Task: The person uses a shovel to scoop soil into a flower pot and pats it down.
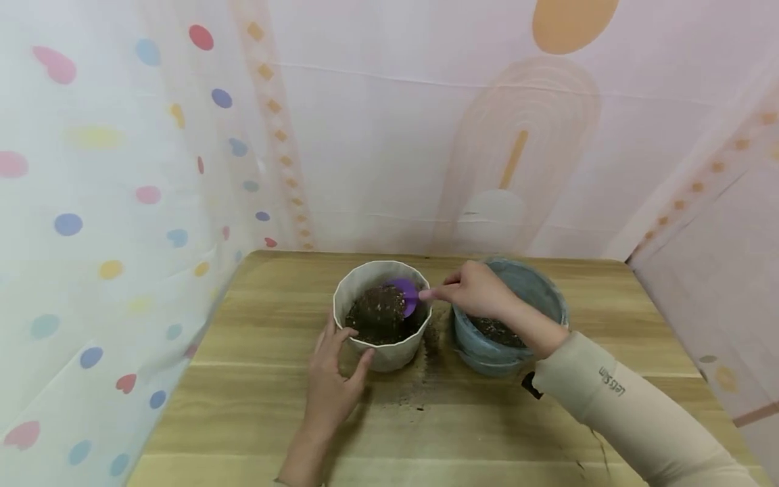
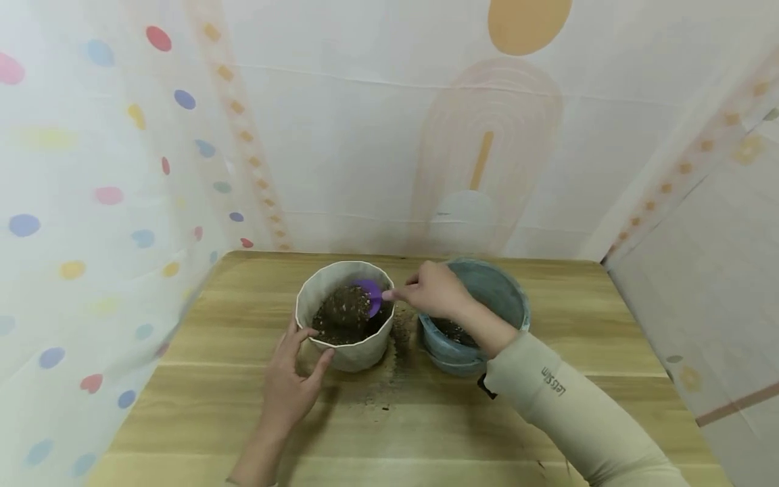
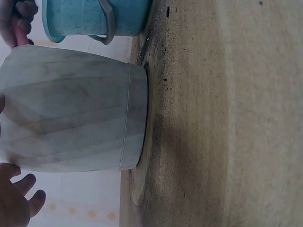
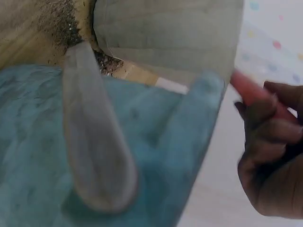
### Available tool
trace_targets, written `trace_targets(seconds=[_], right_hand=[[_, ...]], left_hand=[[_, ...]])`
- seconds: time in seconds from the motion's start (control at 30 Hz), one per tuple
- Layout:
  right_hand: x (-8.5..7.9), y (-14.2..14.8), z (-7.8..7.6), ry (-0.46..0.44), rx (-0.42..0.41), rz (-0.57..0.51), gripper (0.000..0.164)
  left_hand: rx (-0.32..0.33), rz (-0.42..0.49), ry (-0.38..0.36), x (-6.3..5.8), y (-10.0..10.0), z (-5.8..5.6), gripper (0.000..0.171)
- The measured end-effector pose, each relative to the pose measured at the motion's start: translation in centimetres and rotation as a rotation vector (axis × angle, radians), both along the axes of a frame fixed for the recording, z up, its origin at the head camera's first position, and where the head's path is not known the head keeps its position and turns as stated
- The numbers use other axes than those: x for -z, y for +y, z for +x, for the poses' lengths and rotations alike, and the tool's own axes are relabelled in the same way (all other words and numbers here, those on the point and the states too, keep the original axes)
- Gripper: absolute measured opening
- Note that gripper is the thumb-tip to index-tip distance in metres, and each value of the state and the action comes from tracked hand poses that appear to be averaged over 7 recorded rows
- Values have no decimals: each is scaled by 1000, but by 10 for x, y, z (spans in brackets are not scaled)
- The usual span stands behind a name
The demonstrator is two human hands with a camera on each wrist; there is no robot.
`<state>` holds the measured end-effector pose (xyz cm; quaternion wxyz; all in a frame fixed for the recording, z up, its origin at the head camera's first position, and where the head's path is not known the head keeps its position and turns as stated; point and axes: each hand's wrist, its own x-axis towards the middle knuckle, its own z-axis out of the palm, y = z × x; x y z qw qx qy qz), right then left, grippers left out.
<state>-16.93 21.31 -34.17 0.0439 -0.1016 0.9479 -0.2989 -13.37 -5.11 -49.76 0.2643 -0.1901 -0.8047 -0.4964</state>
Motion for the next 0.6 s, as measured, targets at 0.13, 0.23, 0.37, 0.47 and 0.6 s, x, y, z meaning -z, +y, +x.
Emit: trace_targets(seconds=[0.13,0.23,0.37,0.47,0.6], right_hand=[[9,-7,8,336,-101,261,41],[14,-7,10,490,-137,342,26],[14,3,13,604,-168,257,13],[8,20,16,646,-166,118,13],[-9,53,26,586,-79,-63,17]], left_hand=[[14,-4,20,2,2,-2,43],[-3,-22,31,1,4,-3,47],[-54,-81,48,-4,9,-4,54],[-63,-136,104,-12,17,-5,61],[-16,-186,199,-26,33,-3,56]])
